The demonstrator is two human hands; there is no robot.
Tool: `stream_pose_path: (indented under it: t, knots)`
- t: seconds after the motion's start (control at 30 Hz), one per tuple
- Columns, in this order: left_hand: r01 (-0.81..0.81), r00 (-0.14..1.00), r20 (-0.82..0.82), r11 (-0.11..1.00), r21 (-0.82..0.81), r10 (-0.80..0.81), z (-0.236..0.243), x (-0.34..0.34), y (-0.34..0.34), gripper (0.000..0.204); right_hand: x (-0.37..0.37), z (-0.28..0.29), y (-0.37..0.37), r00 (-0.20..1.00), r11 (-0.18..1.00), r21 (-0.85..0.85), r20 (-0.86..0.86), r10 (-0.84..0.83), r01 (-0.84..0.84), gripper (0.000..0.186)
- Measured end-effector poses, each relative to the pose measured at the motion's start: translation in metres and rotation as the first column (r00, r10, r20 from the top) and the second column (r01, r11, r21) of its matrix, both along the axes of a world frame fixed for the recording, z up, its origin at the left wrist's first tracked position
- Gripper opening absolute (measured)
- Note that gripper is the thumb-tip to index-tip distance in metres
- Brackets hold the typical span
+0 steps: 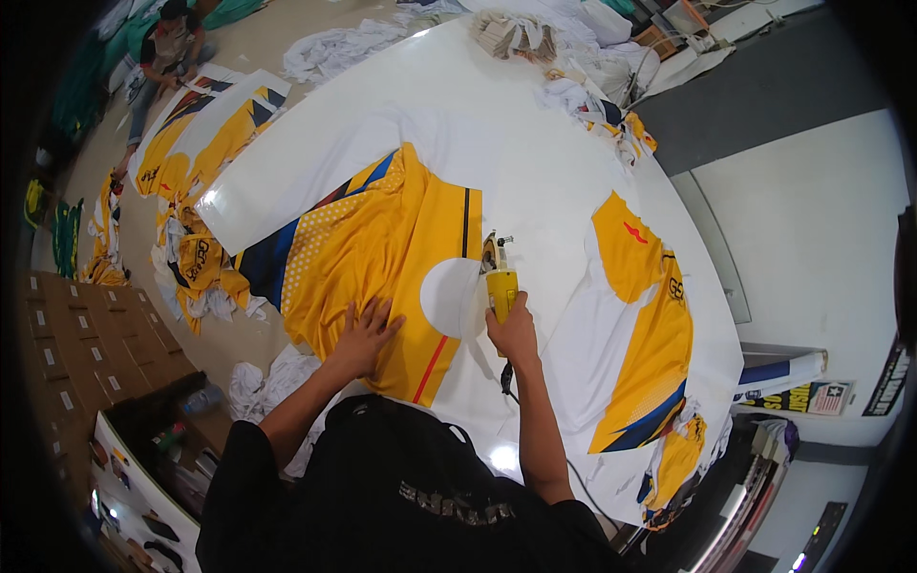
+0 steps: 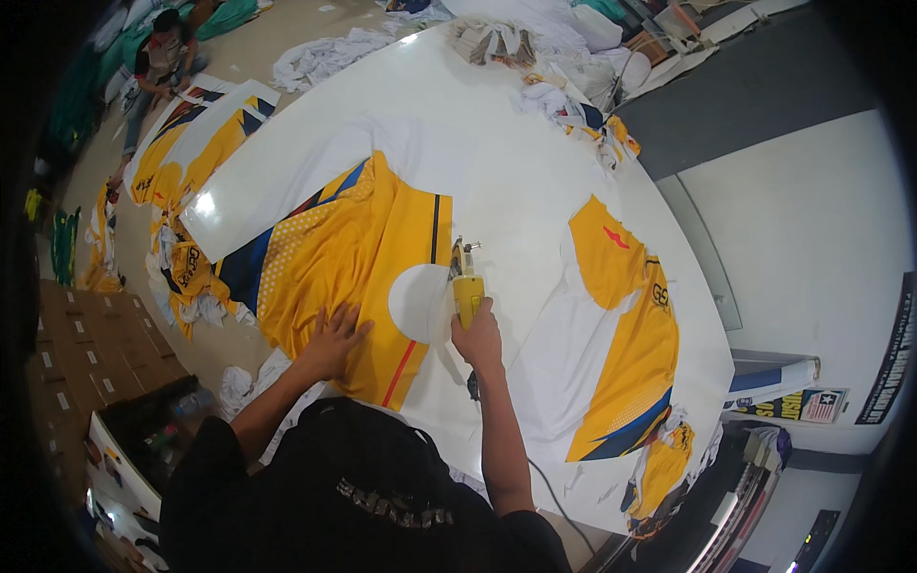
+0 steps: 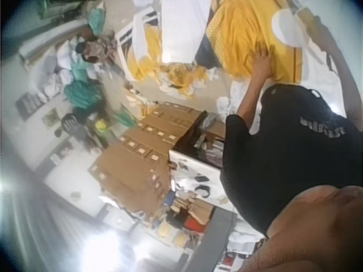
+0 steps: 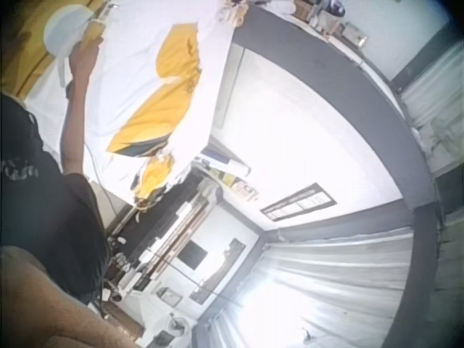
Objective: The person uses an electric fabric cutter to cut out various jersey sections from printed fabric sheets on a large table, handling multiple pieces of yellow and white garment parts.
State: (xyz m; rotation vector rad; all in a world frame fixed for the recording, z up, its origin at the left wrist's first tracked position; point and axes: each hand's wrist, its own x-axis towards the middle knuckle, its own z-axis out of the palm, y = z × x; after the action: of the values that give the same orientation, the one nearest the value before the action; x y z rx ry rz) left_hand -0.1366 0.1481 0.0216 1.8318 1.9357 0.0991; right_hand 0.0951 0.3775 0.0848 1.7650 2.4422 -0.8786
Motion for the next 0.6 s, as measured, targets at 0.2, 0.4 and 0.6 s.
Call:
stream_pose_path:
  t: [0.2,0.4,0.6]
  knots:
    - [0.010,1.000,0.008,1.000,-0.025,-0.010,0.000,-0.002,0.001,0.130,-0.022,0.000,0.029,1.000,1.000,-0.006,0.000,0.005,-0.005,0.055]
    - [0.008,1.000,0.027,0.999,-0.044,-0.007,0.004,-0.003,0.003,0.129,-0.047,-0.005,0.070,0.999,0.999,0.020,-0.026,0.048,-0.047,0.057]
    - [0.000,0.999,0.040,0.999,-0.042,0.001,-0.003,-0.003,0.002,0.126,-0.084,-0.019,0.131,0.995,0.992,0.082,-0.020,0.094,-0.092,0.059]
